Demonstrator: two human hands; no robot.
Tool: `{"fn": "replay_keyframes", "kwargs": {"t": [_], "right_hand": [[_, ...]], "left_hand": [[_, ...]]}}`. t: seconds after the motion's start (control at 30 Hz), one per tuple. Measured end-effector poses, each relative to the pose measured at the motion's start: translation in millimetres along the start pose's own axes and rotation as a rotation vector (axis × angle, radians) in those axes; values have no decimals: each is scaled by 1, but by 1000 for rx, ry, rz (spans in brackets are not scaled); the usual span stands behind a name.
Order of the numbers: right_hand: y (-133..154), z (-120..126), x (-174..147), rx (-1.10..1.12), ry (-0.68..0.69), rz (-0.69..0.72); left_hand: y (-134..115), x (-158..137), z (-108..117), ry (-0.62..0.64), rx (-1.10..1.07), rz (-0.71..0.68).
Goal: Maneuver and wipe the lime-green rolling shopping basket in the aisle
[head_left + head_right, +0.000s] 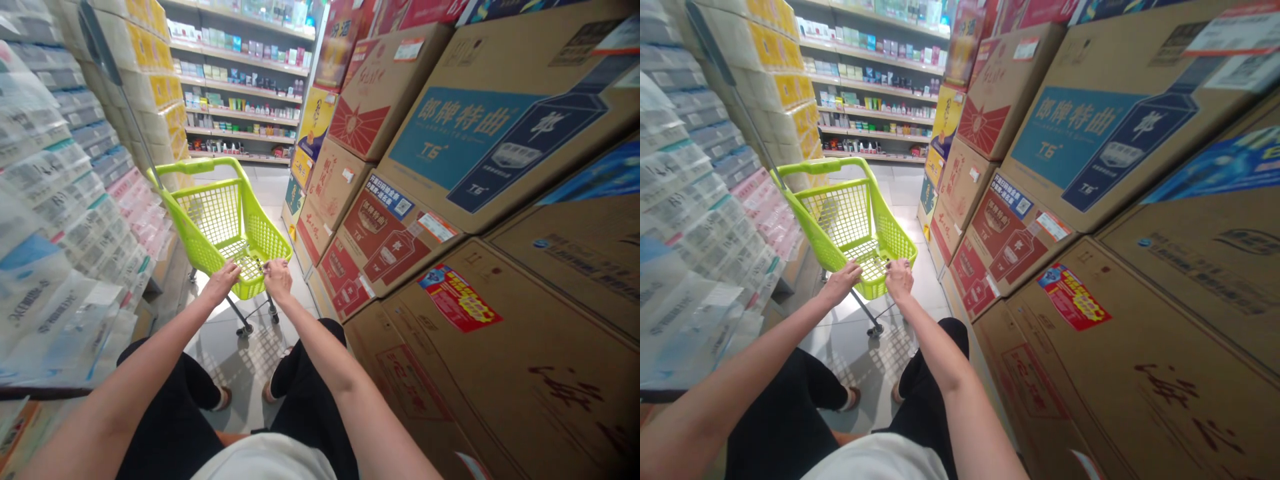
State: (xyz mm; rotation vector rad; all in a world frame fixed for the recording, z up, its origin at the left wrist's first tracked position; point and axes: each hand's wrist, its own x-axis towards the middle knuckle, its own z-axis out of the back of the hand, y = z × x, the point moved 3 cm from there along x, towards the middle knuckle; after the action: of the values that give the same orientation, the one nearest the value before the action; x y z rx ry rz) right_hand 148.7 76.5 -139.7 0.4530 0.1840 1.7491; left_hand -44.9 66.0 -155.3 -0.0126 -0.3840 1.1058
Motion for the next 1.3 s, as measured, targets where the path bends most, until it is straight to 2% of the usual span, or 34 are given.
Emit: {"fn": "replay_keyframes", "kwargs": {"t": [0.03,0.1,0.13,0.17,0.2,0.33,0.43,0.5,0.57,0.7,0.77,0.93,1.03,1.13,1.2,1.3], "right_hand": [[10,-10,-10,25,-12,31],[26,-28,-30,102,-14,191],[28,-34,-38,156,-6,245],[24,-37,-42,209,-10,242],[14,-37,-44,255,-29,177],[-54,-19,-26,310,-178,-276],[-88,-6,-4,315,-211,-379],[-92,-5,5,335,-198,-383],[-83,-11,4,353,-174,-358],[-54,-32,-17,373,-106,-299],[-50,-35,-23,380,-89,-292],[-70,-18,3,368,-151,-339],[-60,-16,8,346,-155,-328],[-27,-31,-18,313,-141,-267],[-7,-42,-40,292,-102,-171],[-2,-44,-52,259,-57,-100]], "left_hand": [[-2,1,-1,0,1,3],[-4,1,-2,5,7,3],[-4,0,-2,9,11,0],[-4,-2,-1,15,15,-5],[-3,-3,0,18,19,-8],[-1,-7,3,25,22,-3],[-2,-6,2,35,20,7],[-3,-4,1,35,20,14],[-4,-2,0,31,17,18],[-2,-2,-2,27,20,28],[1,-2,-1,29,27,28],[5,-3,1,36,57,17],[4,-2,0,40,59,24],[3,-1,-1,30,43,32],[3,-1,-1,30,38,33],[4,-2,2,39,28,38]]}}
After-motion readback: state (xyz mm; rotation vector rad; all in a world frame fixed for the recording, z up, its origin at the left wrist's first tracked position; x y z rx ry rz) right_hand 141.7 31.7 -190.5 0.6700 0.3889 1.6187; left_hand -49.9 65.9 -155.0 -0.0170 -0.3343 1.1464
